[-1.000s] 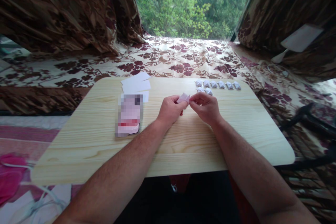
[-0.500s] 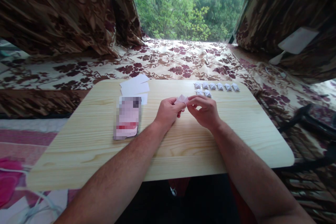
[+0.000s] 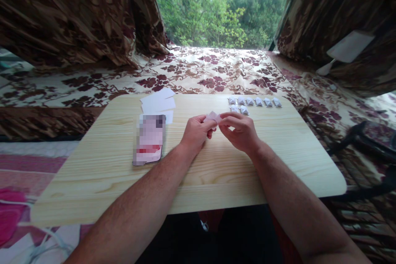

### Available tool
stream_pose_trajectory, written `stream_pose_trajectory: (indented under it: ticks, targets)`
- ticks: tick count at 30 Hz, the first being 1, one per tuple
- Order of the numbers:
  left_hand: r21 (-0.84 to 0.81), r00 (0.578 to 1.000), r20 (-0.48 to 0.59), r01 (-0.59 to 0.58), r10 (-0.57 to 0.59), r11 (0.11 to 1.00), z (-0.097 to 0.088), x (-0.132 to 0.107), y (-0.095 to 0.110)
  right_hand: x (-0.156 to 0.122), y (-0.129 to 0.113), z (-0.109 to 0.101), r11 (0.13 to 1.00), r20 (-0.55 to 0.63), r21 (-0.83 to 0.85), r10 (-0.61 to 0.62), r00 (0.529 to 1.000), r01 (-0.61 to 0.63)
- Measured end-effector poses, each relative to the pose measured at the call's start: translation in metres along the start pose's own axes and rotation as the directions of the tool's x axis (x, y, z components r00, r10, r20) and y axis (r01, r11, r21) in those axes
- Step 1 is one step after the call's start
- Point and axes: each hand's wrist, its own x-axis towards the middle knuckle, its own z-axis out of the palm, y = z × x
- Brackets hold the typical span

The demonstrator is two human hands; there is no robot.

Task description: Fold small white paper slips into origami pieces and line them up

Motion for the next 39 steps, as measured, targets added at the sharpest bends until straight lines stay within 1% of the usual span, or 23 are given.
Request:
stream_pose_trajectory:
  ticks: [3,4,5,8,10,12,16,21,24,28,31,35,39]
  targets:
    - [-0.047,1.0,-0.022,-0.015,0.014,0.999,-0.0033,0.0022,0.0052,-0.0006,-0.0017,0.0031,1.0,0.037,0.014,-0.002,0.999,0.002]
    - [-0.044,0.999,-0.041,-0.024,0.022,0.999,-0.0044,0.0028,0.0063,-0.0006,-0.0024,0.0045,0.999,0.019,0.041,0.025,0.999,-0.026]
    - [-0.029,0.998,-0.051,-0.032,0.03,0.999,-0.0052,0.0032,0.0069,-0.0006,-0.003,0.0057,0.995,-0.024,0.07,0.07,0.997,-0.068]
    - [0.097,0.994,-0.06,-0.087,0.093,0.992,-0.0059,0.0028,0.0056,0.0001,-0.0037,0.0077,0.967,-0.152,0.165,0.217,0.964,-0.191]
    - [0.195,0.99,-0.041,-0.127,0.138,0.973,-0.005,0.0014,0.0037,0.0012,-0.0033,0.0071,0.957,-0.174,0.188,0.253,0.952,-0.22]
    - [0.247,0.987,-0.018,-0.153,0.162,0.957,-0.0037,-0.0001,0.0022,0.0024,-0.0027,0.006,0.963,-0.161,0.179,0.231,0.96,-0.202]
    - [0.271,0.985,-0.004,-0.166,0.174,0.948,-0.0019,-0.0018,0.0017,0.0038,-0.002,0.0058,0.977,-0.13,0.15,0.169,0.977,-0.149]
    - [0.295,0.987,-0.007,-0.15,0.159,0.943,-0.0004,-0.0034,0.0035,0.0028,-0.0028,0.0077,0.985,-0.153,0.114,0.143,0.978,-0.126]
    - [0.293,0.989,-0.001,-0.14,0.147,0.946,-0.0003,-0.0042,0.0039,0.002,-0.0042,0.007,0.993,-0.155,0.078,0.103,0.983,-0.092]
    - [0.23,0.99,0.035,-0.139,0.135,0.963,-0.0014,-0.0036,0.0027,0.0013,-0.0048,0.0051,0.999,-0.126,0.022,0.025,0.992,-0.023]
    - [0.145,0.995,0.054,-0.095,0.089,0.985,-0.0016,-0.0026,0.0025,0.0009,-0.0036,0.0034,1.0,-0.098,-0.006,-0.024,0.995,0.024]
    - [0.019,0.997,0.083,0.001,-0.003,1.0,-0.0006,-0.002,0.004,0.0008,-0.0027,0.0012,1.0,-0.051,-0.006,-0.024,0.998,0.024]
    - [-0.042,0.993,0.111,0.055,-0.05,0.998,-0.0007,-0.0019,0.0047,0.0011,-0.0035,-0.001,0.999,-0.041,0.014,-0.041,0.998,0.041]
